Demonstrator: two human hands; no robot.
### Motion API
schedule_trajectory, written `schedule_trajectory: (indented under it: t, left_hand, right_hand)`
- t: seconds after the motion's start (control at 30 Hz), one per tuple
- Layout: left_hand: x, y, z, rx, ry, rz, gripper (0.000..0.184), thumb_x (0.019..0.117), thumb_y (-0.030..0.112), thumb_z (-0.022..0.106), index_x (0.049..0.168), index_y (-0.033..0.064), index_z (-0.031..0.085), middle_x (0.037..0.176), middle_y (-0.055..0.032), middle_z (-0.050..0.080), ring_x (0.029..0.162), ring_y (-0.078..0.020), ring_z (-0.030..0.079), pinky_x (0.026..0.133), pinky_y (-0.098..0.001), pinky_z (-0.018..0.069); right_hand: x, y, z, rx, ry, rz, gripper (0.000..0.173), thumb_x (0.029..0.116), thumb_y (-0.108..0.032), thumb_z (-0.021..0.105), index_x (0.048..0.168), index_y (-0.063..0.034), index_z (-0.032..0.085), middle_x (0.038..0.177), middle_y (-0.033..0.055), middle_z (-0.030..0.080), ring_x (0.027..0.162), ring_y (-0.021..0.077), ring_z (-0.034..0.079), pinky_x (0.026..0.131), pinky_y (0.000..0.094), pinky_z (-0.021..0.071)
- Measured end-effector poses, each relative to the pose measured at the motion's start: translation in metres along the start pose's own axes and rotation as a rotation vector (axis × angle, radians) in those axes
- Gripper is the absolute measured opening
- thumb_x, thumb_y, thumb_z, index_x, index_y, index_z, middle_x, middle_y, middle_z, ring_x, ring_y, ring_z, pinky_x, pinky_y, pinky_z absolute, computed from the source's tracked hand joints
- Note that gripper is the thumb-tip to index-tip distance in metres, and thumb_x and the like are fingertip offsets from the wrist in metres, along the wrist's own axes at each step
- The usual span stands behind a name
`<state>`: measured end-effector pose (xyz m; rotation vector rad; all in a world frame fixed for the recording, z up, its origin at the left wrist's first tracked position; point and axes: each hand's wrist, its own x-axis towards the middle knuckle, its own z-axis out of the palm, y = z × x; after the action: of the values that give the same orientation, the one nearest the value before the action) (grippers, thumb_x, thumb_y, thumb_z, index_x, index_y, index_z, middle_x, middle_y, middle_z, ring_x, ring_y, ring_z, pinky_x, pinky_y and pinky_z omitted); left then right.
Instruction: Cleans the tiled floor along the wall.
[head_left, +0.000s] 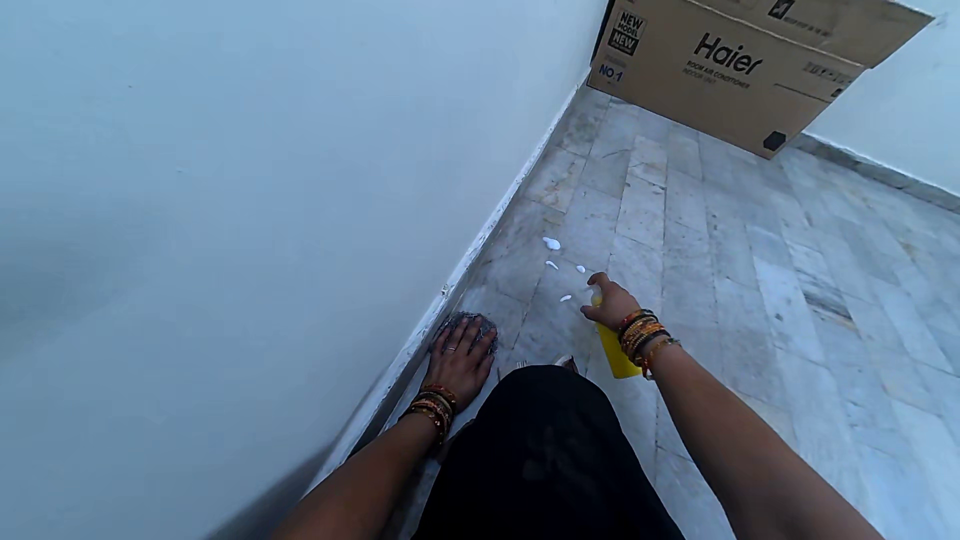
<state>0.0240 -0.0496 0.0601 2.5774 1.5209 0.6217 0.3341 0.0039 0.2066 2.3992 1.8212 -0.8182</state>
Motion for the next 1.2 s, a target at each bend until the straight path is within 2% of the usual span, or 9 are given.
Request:
schedule_trajectory:
  t: [0.2, 0.57, 0.67, 0.83, 0.9, 1.0, 1.03, 1.1, 1.2]
  left_hand:
    - [0.001, 0.001, -0.005, -0.008, -0.046, -0.011, 0.048, 0.1033, 0.04, 0.042, 0.142, 0.0227, 0.064, 0.158, -0.0112, 0.049, 0.148, -0.0377, 0.042, 0.117, -0.0653, 0.0302]
    - [0.004, 0.001, -0.009, -0.011, -0.174, -0.061, 0.049, 0.1052, 0.042, 0.042, 0.149, 0.0269, 0.057, 0.164, -0.0076, 0.04, 0.154, -0.033, 0.032, 0.122, -0.0614, 0.0233]
    - [0.004, 0.001, -0.009, -0.007, -0.192, -0.069, 0.049, 0.1052, 0.043, 0.041, 0.15, 0.0278, 0.056, 0.165, -0.0069, 0.039, 0.155, -0.0316, 0.031, 0.123, -0.0608, 0.0219]
    - [0.003, 0.004, -0.011, -0.023, -0.139, -0.049, 0.048, 0.1044, 0.039, 0.044, 0.147, 0.0242, 0.06, 0.162, -0.0101, 0.043, 0.152, -0.0357, 0.036, 0.12, -0.0632, 0.0254]
    - [0.003, 0.006, -0.012, -0.033, -0.102, -0.031, 0.047, 0.1036, 0.037, 0.045, 0.144, 0.0221, 0.062, 0.16, -0.0128, 0.046, 0.15, -0.0384, 0.039, 0.118, -0.0653, 0.0276]
    - [0.003, 0.009, -0.018, -0.038, -0.12, -0.031, 0.047, 0.1047, 0.036, 0.044, 0.146, 0.0218, 0.061, 0.16, -0.0138, 0.045, 0.151, -0.0386, 0.037, 0.12, -0.065, 0.0251]
    - [0.003, 0.009, -0.018, -0.034, -0.087, -0.017, 0.047, 0.1041, 0.035, 0.043, 0.144, 0.0205, 0.062, 0.158, -0.015, 0.047, 0.149, -0.0399, 0.04, 0.118, -0.0659, 0.0269]
    - [0.001, 0.008, -0.017, -0.035, -0.009, 0.02, 0.048, 0.1031, 0.036, 0.042, 0.141, 0.0177, 0.065, 0.154, -0.0171, 0.052, 0.145, -0.0429, 0.045, 0.115, -0.0679, 0.0309]
    - [0.001, 0.007, -0.015, -0.044, 0.033, 0.079, 0.049, 0.103, 0.035, 0.043, 0.139, 0.0123, 0.065, 0.15, -0.0222, 0.054, 0.141, -0.0496, 0.047, 0.111, -0.0712, 0.0327]
  right_hand:
    - [-0.009, -0.014, 0.004, 0.003, 0.075, -0.055, 0.055, 0.0933, -0.024, 0.074, 0.142, -0.0088, 0.053, 0.127, 0.0251, 0.063, 0.107, 0.0436, 0.068, 0.086, 0.0614, 0.0543]
    - [-0.01, -0.028, 0.004, 0.051, 0.113, -0.099, 0.047, 0.0956, -0.032, 0.073, 0.132, -0.0052, 0.06, 0.119, 0.0251, 0.067, 0.106, 0.0439, 0.068, 0.086, 0.0629, 0.0533]
    - [-0.008, -0.028, 0.003, 0.054, 0.083, -0.133, 0.05, 0.0953, -0.034, 0.074, 0.133, -0.005, 0.059, 0.118, 0.025, 0.068, 0.105, 0.0433, 0.068, 0.087, 0.0624, 0.0534]
    - [-0.017, -0.016, 0.005, 0.154, 0.088, -0.126, 0.066, 0.0922, -0.035, 0.079, 0.144, -0.007, 0.049, 0.123, 0.027, 0.065, 0.108, 0.0439, 0.067, 0.09, 0.0625, 0.0529]
    - [-0.03, -0.003, 0.009, 0.227, 0.19, -0.187, 0.07, 0.0905, -0.031, 0.082, 0.146, -0.0066, 0.048, 0.124, 0.0291, 0.065, 0.108, 0.0464, 0.067, 0.089, 0.064, 0.0532]
    - [-0.056, 0.034, 0.01, 0.317, 0.385, -0.257, 0.074, 0.0881, -0.024, 0.084, 0.149, -0.0073, 0.045, 0.121, 0.0298, 0.066, 0.1, 0.0466, 0.069, 0.082, 0.0633, 0.0561]
    - [-0.066, 0.051, 0.008, 0.353, 0.454, -0.237, 0.075, 0.0874, -0.022, 0.085, 0.149, -0.0072, 0.045, 0.119, 0.03, 0.067, 0.097, 0.0462, 0.069, 0.08, 0.0629, 0.056]
    - [-0.083, 0.094, 0.002, 0.404, 0.613, -0.149, 0.074, 0.0862, -0.022, 0.085, 0.147, -0.0051, 0.046, 0.118, 0.03, 0.067, 0.097, 0.0448, 0.07, 0.081, 0.0631, 0.0554]
    - [-0.119, 0.178, -0.007, 0.457, 0.884, 0.034, 0.072, 0.0856, -0.018, 0.085, 0.144, 0.0013, 0.049, 0.125, 0.0317, 0.065, 0.108, 0.046, 0.067, 0.092, 0.0636, 0.0517]
